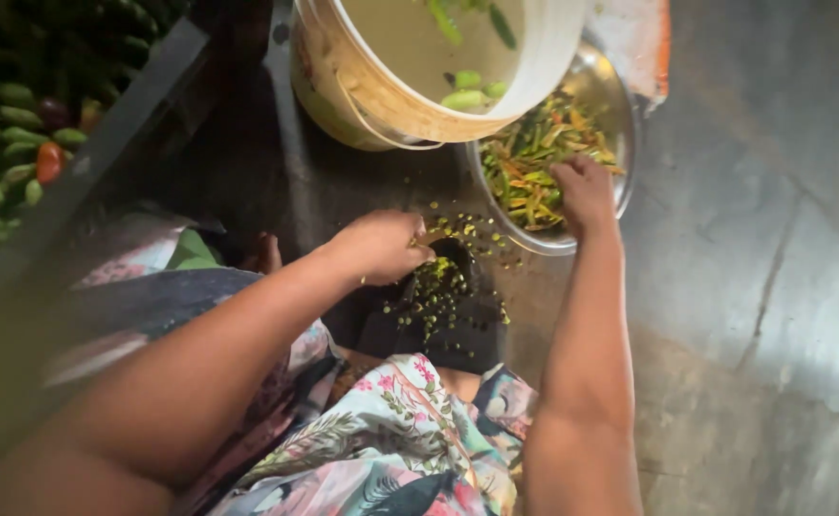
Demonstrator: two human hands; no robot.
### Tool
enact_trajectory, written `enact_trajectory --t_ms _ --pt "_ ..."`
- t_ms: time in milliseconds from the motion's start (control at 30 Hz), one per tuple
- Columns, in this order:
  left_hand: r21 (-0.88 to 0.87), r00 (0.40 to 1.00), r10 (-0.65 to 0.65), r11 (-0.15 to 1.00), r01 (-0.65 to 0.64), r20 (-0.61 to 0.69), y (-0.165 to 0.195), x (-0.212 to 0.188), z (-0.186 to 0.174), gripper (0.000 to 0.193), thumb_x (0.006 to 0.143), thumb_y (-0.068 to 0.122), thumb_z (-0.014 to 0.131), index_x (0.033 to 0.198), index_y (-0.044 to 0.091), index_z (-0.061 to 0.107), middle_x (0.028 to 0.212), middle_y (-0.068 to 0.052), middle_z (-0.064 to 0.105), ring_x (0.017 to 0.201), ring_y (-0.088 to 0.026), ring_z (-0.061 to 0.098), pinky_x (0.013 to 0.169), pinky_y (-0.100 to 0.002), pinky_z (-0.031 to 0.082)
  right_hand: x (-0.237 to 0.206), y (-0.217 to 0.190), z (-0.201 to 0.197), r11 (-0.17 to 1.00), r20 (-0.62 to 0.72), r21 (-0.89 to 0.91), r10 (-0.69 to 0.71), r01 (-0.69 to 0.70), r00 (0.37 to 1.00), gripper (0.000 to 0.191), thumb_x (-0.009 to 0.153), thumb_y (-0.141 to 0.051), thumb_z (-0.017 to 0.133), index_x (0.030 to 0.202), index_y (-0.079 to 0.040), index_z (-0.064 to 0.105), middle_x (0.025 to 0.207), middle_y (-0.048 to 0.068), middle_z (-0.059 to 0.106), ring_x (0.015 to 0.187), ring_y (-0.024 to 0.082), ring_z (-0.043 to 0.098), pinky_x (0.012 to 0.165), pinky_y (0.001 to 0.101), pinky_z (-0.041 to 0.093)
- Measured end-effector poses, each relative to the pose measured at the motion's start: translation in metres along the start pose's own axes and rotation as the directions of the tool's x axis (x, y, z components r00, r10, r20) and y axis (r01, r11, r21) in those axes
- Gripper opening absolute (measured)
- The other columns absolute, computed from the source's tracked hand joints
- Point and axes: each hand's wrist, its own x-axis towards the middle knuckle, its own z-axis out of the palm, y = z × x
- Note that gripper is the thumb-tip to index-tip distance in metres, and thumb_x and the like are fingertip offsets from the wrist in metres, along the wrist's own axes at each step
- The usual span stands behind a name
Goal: The person sits on the floor and peels green vegetables by hand, removing the outer skin and placing the peeled pieces into a metal bowl. The person also drops the peels onto the floor and occasionally places whole vegetables into a bucket of water.
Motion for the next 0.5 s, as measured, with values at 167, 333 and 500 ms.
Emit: enact_trajectory --t_ms 167,333,500 --pt "-0.215 0.999 0.019 0.976 -0.028 -0.046 -0.013 0.01 0.014 0.039 0.088 0.041 0.07 0.101 0.004 0.075 0.097 -0.019 0.077 0.09 -0.035 0.074 0.082 -0.042 0.057 -0.067 -0.01 -0.018 0.936 -0.072 0.335 -0.084 0.103 0.994 0.014 0.097 -0.013 0.067 0.107 -0.002 0.066 0.089 0.004 0.068 0.067 0.012 0.064 0.051 0.0276 0.051" --pt "-0.883 0.953 -0.008 0.374 0.283 0.302 0.006 -0.008 0.021 0.062 0.095 0.06 0.061 0.112 0.0 0.068 0.104 -0.02 0.071 0.092 -0.034 0.072 0.079 -0.049 0.059 -0.166 -0.034 -0.013 0.944 -0.105 0.06 -0.318 0.325 0.942 0.016 0.098 -0.01 0.07 0.113 -0.003 0.069 0.088 0.004 0.067 0.067 0.011 0.061 0.058 0.0248 0.05" --pt "-0.793 0.789 0.086 0.046 0.607 0.608 0.033 -0.058 0.023 0.08 0.074 0.083 0.033 0.109 0.018 0.064 0.102 -0.021 0.07 0.087 -0.04 0.071 0.072 -0.055 0.058 -0.279 -0.033 0.069 0.711 -0.012 -0.285 -0.674 0.643 0.739 0.022 0.094 -0.008 0.068 0.115 -0.005 0.069 0.101 0.012 0.068 0.089 0.023 0.07 0.079 0.0347 0.056"
